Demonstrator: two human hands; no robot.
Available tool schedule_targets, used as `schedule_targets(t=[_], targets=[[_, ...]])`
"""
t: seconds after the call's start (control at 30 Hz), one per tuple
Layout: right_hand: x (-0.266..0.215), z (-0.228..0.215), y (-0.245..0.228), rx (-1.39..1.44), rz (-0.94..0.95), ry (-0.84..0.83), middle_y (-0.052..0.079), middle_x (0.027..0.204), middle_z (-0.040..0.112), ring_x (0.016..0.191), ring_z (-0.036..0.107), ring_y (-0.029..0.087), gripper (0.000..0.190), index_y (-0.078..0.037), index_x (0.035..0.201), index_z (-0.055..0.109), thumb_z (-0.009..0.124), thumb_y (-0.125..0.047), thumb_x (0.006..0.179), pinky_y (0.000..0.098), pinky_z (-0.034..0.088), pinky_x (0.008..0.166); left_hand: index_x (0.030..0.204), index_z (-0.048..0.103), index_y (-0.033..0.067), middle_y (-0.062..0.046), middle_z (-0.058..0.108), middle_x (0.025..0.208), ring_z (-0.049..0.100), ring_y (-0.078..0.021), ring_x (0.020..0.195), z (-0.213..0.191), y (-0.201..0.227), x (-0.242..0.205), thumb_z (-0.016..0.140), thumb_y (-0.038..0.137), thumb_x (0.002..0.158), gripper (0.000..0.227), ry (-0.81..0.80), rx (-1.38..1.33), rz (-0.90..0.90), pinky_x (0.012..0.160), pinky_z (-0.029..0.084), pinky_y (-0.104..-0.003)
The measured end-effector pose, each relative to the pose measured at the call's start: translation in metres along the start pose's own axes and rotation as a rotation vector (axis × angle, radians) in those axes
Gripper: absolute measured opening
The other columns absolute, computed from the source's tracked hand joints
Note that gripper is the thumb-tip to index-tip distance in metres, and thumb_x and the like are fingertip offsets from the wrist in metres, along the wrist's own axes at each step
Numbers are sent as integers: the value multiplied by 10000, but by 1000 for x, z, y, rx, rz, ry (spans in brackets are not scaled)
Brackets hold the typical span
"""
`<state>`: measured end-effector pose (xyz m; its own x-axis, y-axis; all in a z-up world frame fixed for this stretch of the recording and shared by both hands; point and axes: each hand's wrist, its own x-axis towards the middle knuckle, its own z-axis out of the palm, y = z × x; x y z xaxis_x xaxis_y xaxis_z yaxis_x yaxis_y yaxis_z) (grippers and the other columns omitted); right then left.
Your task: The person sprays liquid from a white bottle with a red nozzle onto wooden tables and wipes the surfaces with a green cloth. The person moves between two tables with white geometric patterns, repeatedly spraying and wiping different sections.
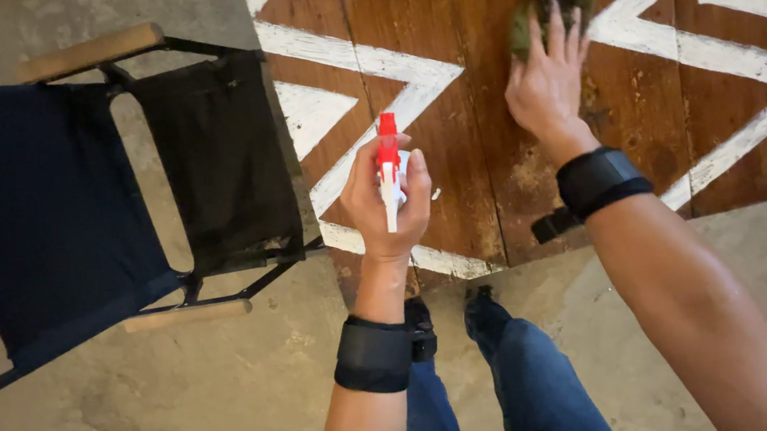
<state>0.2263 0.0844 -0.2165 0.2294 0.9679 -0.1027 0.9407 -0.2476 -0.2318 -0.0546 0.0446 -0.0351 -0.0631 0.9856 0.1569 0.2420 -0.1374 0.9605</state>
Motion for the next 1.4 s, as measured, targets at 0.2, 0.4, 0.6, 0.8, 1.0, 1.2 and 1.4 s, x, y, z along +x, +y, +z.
schedule_targets(t=[0.2,0.4,0.6,0.8,1.0,1.2,1.4], targets=[[4,-47,-35,11,-160,-30,216,1757,91,1563,-14,521,637,15,1618,346,543,-189,1048,635,70,1267,1104,669,39,-27,695,905,594,-68,659,3,-1,1,735,95,951,176,4,-32,-45,629,495,-235],[41,-10,-11,101,-186,20,214,1742,126,1586,77,479,645,-16,1695,303,517,-224,1123,639,98,1279,1118,663,26,-38,715,958,588,-57,663,4,3,10,729,87,963,179,-21,-15,-37,629,495,-223],[45,-21,-18,85,-159,45,202,1732,180,1581,147,483,627,-41,1689,293,521,-247,1142,629,143,1279,1127,665,26,-42,729,988,621,-49,670,1,-1,7,714,88,961,184,-26,-29,-51,634,511,-216],[49,-24,-4,89,-153,13,255,1682,197,1532,155,493,650,-66,1689,296,501,-183,1084,612,140,1247,1111,693,43,-5,655,819,582,-57,642,-1,-5,3,759,96,946,185,-13,-48,-82,590,464,-227],[36,-15,-20,89,52,73,186,1759,152,1599,62,466,558,-139,1729,273,440,-253,1209,594,74,1327,1109,665,50,-20,695,878,624,-65,652,-4,1,5,758,110,941,201,-8,-90,-61,614,515,-231],[31,9,-70,22,-133,-11,149,1775,159,1618,56,413,603,-91,1642,430,526,-168,1051,628,10,1279,1150,640,30,-73,727,1015,671,-119,690,-9,-1,1,733,104,957,226,-26,-72,-3,667,553,-262],[-19,-33,-136,147,-535,-158,147,1703,270,1569,125,416,638,-98,1564,489,606,-206,946,626,73,1257,1183,646,37,-91,686,1022,680,-173,797,-7,0,-8,712,81,976,221,-26,-9,93,755,563,-286]])
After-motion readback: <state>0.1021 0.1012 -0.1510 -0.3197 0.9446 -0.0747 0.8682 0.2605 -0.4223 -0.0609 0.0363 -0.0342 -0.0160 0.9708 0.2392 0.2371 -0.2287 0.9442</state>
